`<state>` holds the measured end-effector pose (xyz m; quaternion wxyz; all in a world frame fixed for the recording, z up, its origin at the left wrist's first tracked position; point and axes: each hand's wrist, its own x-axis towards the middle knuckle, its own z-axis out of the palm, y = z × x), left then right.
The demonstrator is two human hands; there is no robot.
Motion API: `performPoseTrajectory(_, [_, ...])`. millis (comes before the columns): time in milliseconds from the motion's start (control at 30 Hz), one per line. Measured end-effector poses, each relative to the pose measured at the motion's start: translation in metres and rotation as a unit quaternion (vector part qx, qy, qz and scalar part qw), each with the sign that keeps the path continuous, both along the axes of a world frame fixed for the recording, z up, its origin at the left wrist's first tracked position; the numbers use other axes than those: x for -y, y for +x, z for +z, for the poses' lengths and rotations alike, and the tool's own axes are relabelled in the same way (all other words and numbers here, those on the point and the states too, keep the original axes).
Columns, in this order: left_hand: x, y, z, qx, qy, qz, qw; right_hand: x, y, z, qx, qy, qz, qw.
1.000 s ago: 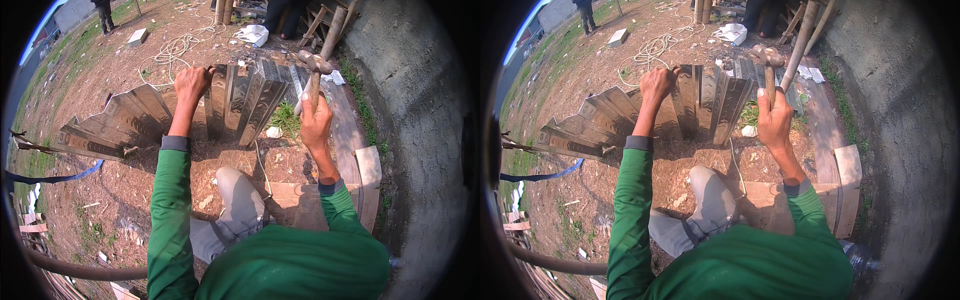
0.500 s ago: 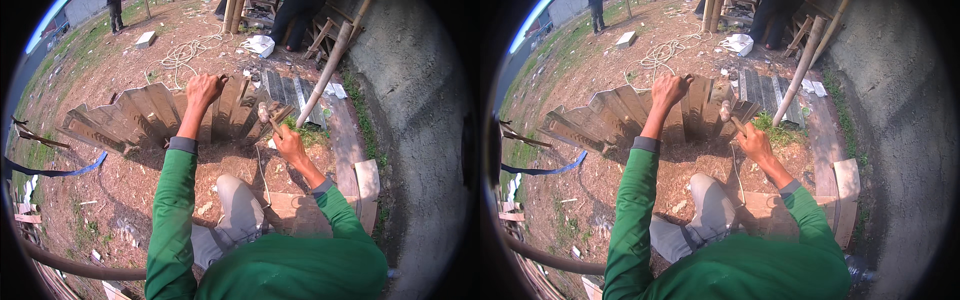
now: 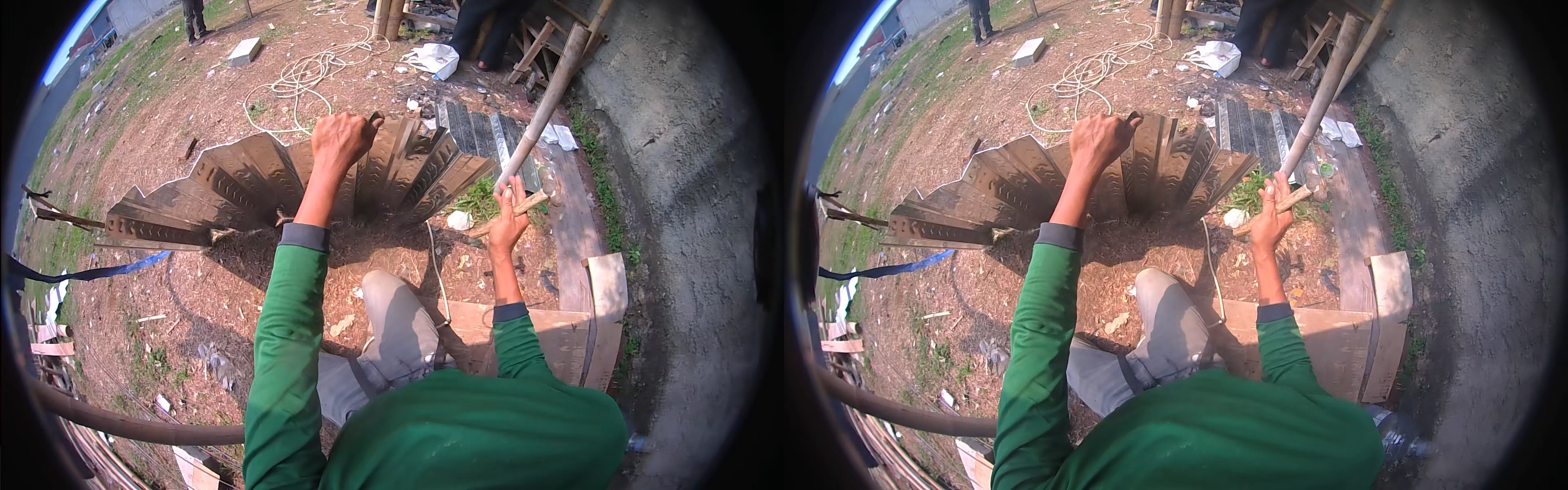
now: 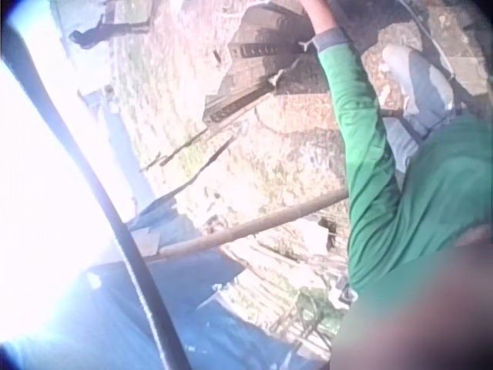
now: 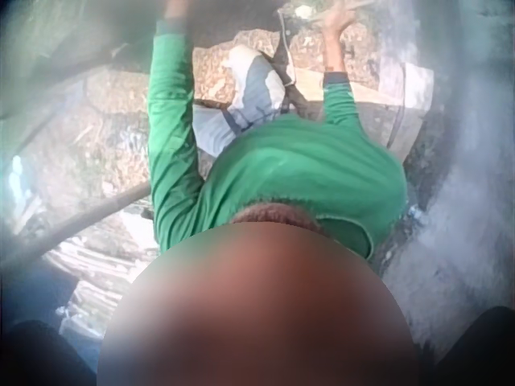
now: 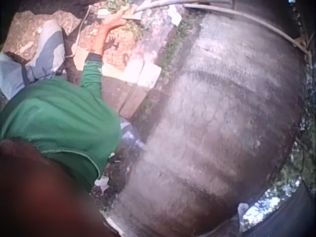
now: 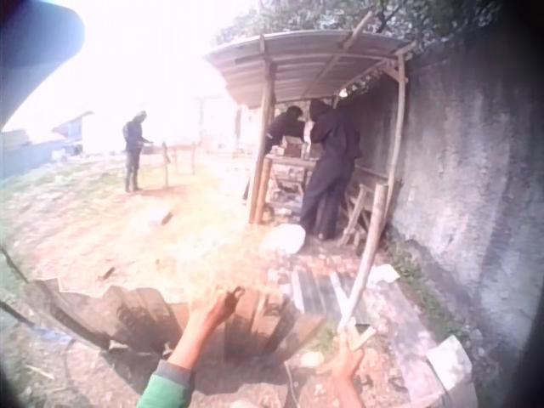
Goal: The person uses an angle grinder to cut a corrugated metal sheet placed on the ground. After cutting, the person uses a hammer to bend the cut section and then resumes cutting with the angle grinder.
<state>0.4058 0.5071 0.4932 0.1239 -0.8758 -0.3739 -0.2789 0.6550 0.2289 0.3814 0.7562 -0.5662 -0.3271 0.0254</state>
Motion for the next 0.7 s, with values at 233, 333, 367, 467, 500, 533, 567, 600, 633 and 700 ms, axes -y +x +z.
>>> performPoseTrajectory(233, [-0.003, -0.007, 0.001, -0.021, 0.001, -0.022, 1.0, -0.028, 0.004, -0.006, 0.061, 0.008, 0.156, 0.986])
performPoseTrajectory(333, [-0.009, -0.011, 0.005, -0.028, -0.005, -0.037, 0.999, -0.039, 0.0, -0.011, 0.026, -0.054, 0.131, 0.99])
performPoseTrajectory(367, [-0.014, -0.011, 0.008, -0.033, -0.011, -0.039, 0.999, -0.042, -0.002, -0.012, 0.02, -0.045, 0.121, 0.991])
performPoseTrajectory(467, [-0.035, -0.004, 0.017, -0.017, -0.017, -0.061, 0.998, -0.053, -0.014, -0.012, -0.001, 0.007, 0.073, 0.997])
performPoseTrajectory(500, [-0.044, -0.002, 0.02, -0.009, -0.003, -0.055, 0.998, -0.059, -0.016, -0.009, 0.022, -0.007, 0.048, 0.999])
performPoseTrajectory(533, [-0.05, 0.002, 0.022, -0.029, -0.051, -0.029, 0.998, -0.066, -0.02, -0.007, 0.045, -0.023, 0.024, 0.998])
performPoseTrajectory(567, [-0.055, 0.003, 0.024, -0.013, -0.031, -0.039, 0.999, -0.072, -0.022, -0.006, 0.056, -0.053, -0.002, 0.997])
performPoseTrajectory(600, [-0.058, 0.005, 0.024, 0.007, 0.006, -0.046, 0.999, -0.079, -0.022, -0.002, 0.042, -0.055, 0.004, 0.998])
performPoseTrajectory(633, [-0.06, 0.005, 0.023, 0.013, 0.03, -0.043, 0.999, -0.088, -0.02, 0.001, 0.051, -0.052, 0.004, 0.997])
performPoseTrajectory(700, [-0.05, 0.004, 0.011, 0.113, 0.085, -0.019, 0.99, -0.107, -0.01, 0.013, 0.079, -0.034, 0.007, 0.996])
